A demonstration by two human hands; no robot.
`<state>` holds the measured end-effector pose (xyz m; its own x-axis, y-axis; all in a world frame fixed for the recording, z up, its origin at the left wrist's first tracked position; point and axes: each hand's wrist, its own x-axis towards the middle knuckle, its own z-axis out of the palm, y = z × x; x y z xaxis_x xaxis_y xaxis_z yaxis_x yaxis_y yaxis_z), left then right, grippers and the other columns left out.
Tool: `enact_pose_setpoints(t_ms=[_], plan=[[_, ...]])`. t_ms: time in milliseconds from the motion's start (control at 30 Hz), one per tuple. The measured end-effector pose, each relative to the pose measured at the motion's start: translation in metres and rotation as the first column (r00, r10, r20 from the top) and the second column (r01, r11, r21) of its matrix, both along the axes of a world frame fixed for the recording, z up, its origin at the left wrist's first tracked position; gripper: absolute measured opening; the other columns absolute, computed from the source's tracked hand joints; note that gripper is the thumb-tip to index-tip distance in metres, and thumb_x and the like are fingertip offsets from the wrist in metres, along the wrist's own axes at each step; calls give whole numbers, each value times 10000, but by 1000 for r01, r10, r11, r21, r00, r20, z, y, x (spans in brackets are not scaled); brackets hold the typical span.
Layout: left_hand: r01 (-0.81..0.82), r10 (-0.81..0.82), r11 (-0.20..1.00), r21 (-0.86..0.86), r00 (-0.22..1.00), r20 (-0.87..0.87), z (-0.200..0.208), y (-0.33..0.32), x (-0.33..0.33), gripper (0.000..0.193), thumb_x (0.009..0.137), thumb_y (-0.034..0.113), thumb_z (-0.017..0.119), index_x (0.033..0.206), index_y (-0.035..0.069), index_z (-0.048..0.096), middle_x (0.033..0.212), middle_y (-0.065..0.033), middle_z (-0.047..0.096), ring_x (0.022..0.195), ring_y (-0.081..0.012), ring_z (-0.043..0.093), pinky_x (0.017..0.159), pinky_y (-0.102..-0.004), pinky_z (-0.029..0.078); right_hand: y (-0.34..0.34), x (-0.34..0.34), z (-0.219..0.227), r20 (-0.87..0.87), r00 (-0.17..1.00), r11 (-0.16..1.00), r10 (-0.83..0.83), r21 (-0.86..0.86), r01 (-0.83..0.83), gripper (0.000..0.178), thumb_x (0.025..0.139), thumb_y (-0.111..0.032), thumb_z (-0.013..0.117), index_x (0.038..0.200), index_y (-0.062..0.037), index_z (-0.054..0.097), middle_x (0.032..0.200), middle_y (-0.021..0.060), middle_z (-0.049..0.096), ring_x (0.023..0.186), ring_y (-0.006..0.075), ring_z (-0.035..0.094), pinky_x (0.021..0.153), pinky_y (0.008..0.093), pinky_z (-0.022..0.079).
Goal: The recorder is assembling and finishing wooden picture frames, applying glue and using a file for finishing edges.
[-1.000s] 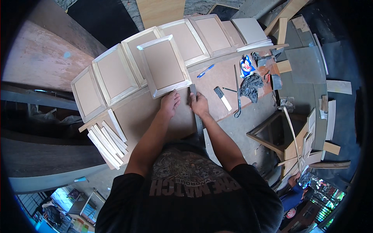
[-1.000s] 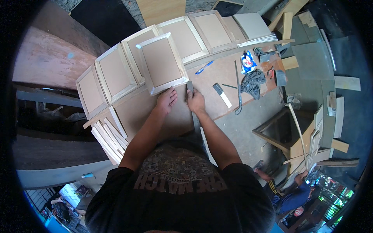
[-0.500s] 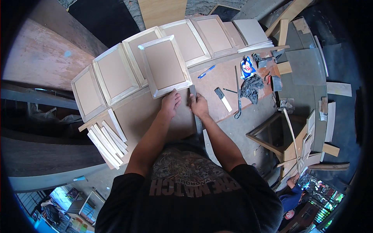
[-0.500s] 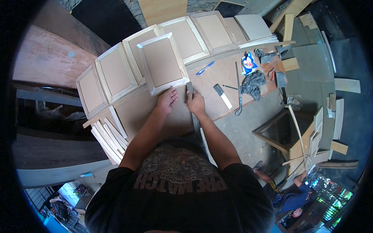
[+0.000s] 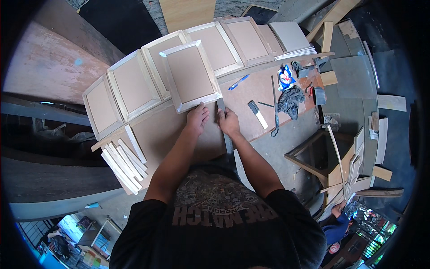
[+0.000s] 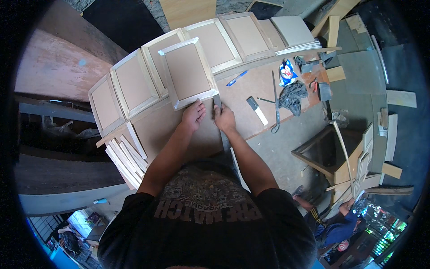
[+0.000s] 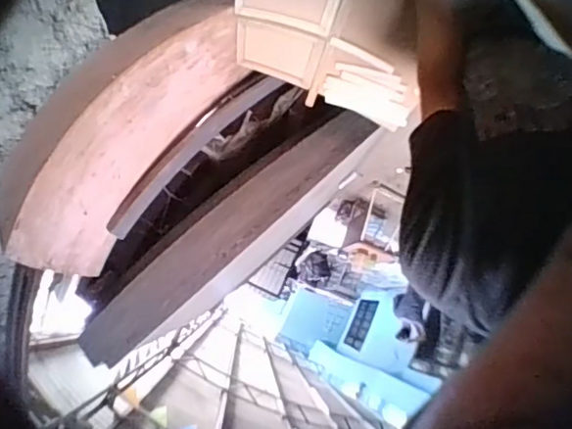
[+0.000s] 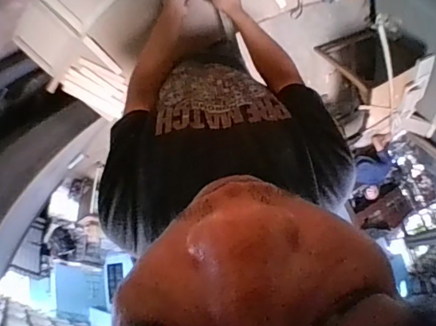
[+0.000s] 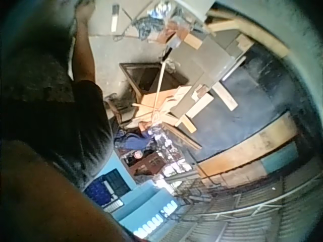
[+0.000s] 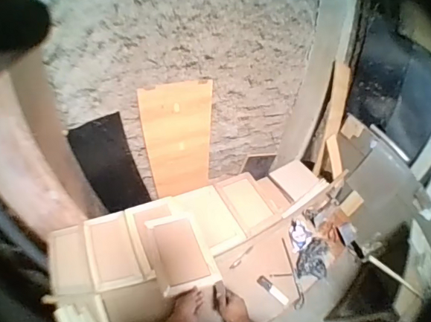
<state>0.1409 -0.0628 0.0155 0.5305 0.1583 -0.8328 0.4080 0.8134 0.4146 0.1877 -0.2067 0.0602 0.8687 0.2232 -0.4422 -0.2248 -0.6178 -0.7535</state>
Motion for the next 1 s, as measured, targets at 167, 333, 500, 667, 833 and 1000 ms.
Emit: enact_pose_setpoints(t_ms=[167,333,500,667,833,1000], plan=[[1,-1,1000,-2,1000,2,1,0,0,524,950,458,684,1284,63,602,1247,-43,636,1119,-168,609,970,-309,499,0,-1,-5,-14,1000,1000,25,-4,-25,356,1038,-328,552,941,-2,655,631,91,645,500,179,642,514,348,521],[24,-24,1000,5,1000,0,1,2,-1,545,952,467,678,1309,64,593,1273,-46,626,1130,-169,605,976,-312,497,-2,0,-11,4,999,999,38,34,-38,355,1042,-327,548,944,-3,655,631,83,639,496,169,634,505,335,515],[17,-17,1000,6,1000,6,0,2,-3,551,950,474,678,1310,66,592,1265,-42,625,1127,-165,605,972,-308,497,-4,1,-7,-55,997,996,51,82,-47,353,1045,-333,547,950,-8,645,623,68,624,487,150,616,493,317,503],[8,-8,1000,1,1000,16,2,0,-2,546,947,476,681,1300,68,595,1246,-34,627,1111,-159,607,962,-302,500,-6,3,5,-171,985,989,-30,138,54,353,1045,-353,550,950,-22,630,627,42,608,475,129,585,481,294,481],[12,-12,1000,-1,1000,21,1,1,-2,541,944,473,687,1290,67,599,1232,-31,630,1110,-161,608,960,-299,502,-2,1,4,-149,987,990,-58,119,76,355,1048,-350,545,943,-20,623,619,46,606,477,126,578,476,295,476],[-18,18,1000,-5,1000,9,3,-1,-1,470,958,437,679,1241,68,611,1177,-39,646,1080,-169,619,946,-311,506,-1,1,1,-116,991,991,-63,108,75,347,1049,-342,545,931,-24,616,606,48,601,479,127,578,473,297,473]])
